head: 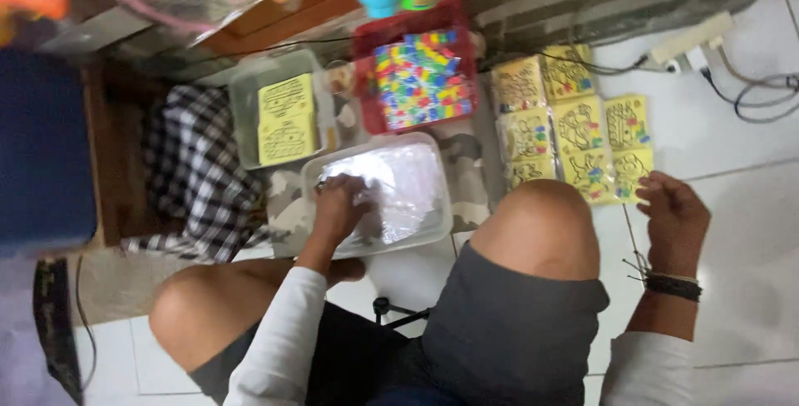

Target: The person places a printed sticker and small multi-colored blocks into a small transparent plastic bag by hand, handling one sticker at a time.

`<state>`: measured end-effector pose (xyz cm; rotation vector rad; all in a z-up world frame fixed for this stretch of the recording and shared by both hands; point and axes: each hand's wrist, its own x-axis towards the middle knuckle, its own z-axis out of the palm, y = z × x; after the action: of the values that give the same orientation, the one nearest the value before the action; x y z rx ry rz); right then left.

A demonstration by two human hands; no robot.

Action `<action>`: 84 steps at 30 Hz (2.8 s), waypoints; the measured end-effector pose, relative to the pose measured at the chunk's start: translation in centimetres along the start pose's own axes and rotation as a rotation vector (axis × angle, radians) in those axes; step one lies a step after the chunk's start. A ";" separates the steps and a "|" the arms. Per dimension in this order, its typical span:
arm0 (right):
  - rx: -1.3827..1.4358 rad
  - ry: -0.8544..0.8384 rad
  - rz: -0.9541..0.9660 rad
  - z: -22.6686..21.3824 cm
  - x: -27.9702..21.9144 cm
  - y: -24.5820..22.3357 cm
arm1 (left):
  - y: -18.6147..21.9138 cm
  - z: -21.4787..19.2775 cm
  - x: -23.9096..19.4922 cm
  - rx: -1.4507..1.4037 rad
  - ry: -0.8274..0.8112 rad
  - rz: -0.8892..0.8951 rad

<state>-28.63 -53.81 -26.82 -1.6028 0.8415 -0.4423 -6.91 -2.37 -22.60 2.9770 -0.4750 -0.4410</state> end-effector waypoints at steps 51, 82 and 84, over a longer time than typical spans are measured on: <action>-0.354 -1.054 -0.814 30.1 -11.2 -22.1 | 2.5 -8.0 -3.8 -0.483 0.190 0.237; -0.148 -0.876 -0.906 34.5 -9.9 -30.1 | -1.4 -20.3 -0.6 -0.340 0.208 0.241; 0.006 -0.911 -0.827 34.1 -9.5 -30.3 | -1.5 -22.4 -2.5 -1.268 -0.065 0.351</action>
<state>-2.94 -22.71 -3.43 -1.8405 -0.5328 -0.2179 -2.13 0.88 -0.78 1.6343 -0.4547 -0.5212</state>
